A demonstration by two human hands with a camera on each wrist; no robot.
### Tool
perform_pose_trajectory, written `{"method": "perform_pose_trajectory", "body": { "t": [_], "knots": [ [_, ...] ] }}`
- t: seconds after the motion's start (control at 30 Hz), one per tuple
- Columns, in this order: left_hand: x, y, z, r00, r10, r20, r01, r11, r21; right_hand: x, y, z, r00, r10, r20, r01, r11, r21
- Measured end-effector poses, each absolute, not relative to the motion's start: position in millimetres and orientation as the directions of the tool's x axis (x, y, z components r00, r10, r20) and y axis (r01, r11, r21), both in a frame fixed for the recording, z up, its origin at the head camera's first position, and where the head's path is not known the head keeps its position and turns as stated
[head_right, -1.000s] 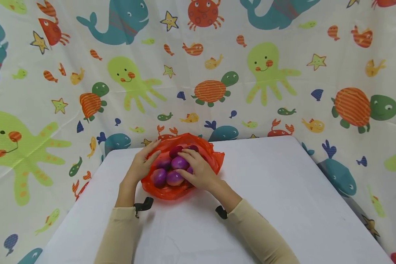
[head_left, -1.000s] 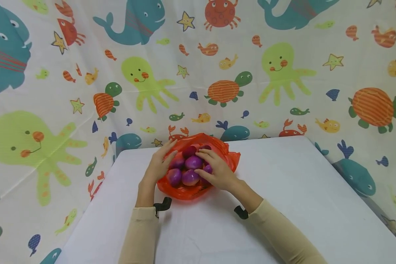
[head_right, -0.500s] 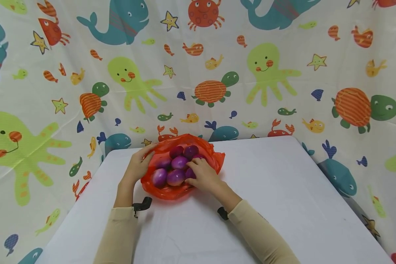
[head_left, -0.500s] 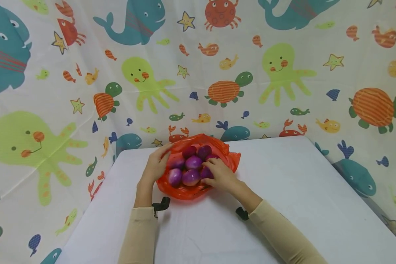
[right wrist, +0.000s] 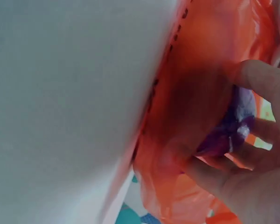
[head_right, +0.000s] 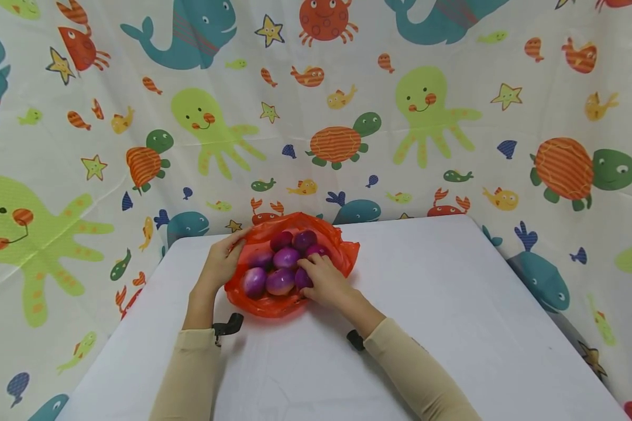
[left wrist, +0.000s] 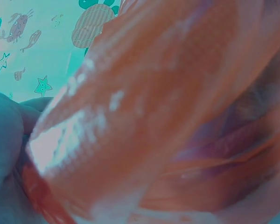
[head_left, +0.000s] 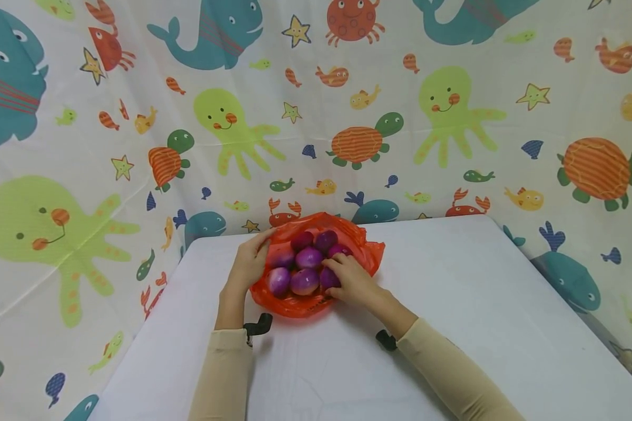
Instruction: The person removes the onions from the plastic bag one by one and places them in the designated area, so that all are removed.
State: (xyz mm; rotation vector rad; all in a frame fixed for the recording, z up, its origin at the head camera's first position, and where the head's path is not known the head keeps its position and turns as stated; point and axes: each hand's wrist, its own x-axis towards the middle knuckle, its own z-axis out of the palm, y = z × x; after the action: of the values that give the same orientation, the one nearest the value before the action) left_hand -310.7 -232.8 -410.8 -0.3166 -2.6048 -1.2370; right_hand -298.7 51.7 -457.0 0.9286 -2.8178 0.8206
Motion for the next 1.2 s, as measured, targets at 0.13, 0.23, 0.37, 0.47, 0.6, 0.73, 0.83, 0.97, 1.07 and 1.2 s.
{"method": "perform_pose_trajectory", "body": {
  "t": [0.13, 0.23, 0.37, 0.47, 0.6, 0.73, 0.83, 0.97, 1.07, 1.2],
  "knots": [
    [-310, -232, -411, -0.956, 0.075, 0.284, 0.269, 0.617, 0.740, -300, 53, -452, -0.826, -0.502, 0.256, -0.558, 0.663, -0.499],
    [-310, -232, -411, -0.957, 0.071, 0.281, 0.264, 0.619, 0.740, -300, 56, -447, -0.823, -0.479, 0.305, -0.565, 0.636, -0.526],
    [-311, -232, -410, -0.954, 0.075, 0.291, 0.273, 0.625, 0.731, -298, 61, -440, -0.803, -0.462, 0.376, -0.595, 0.602, -0.532],
    [-310, -232, -410, -0.953, 0.071, 0.294, 0.272, 0.629, 0.728, -297, 66, -435, -0.783, -0.456, 0.423, -0.622, 0.582, -0.524],
    [-308, -232, -409, -0.953, 0.065, 0.296, 0.269, 0.630, 0.729, -297, 72, -427, -0.739, -0.418, 0.528, -0.669, 0.542, -0.508],
    [-308, -232, -408, -0.954, 0.068, 0.293, 0.267, 0.635, 0.724, -299, 80, -417, -0.701, -0.335, 0.629, -0.695, 0.519, -0.498],
    [-308, -232, -407, -0.955, 0.070, 0.287, 0.264, 0.639, 0.722, -301, 87, -411, -0.701, -0.285, 0.653, -0.688, 0.511, -0.516],
    [-308, -233, -407, -0.956, 0.066, 0.284, 0.260, 0.635, 0.727, -305, 98, -405, -0.706, -0.225, 0.672, -0.675, 0.501, -0.541],
    [-308, -232, -407, -0.958, 0.063, 0.281, 0.257, 0.631, 0.732, -310, 109, -403, -0.702, -0.173, 0.691, -0.668, 0.496, -0.555],
    [-307, -233, -408, -0.959, 0.062, 0.276, 0.251, 0.634, 0.731, -316, 125, -404, -0.729, -0.125, 0.673, -0.631, 0.503, -0.590]
  ]
}}
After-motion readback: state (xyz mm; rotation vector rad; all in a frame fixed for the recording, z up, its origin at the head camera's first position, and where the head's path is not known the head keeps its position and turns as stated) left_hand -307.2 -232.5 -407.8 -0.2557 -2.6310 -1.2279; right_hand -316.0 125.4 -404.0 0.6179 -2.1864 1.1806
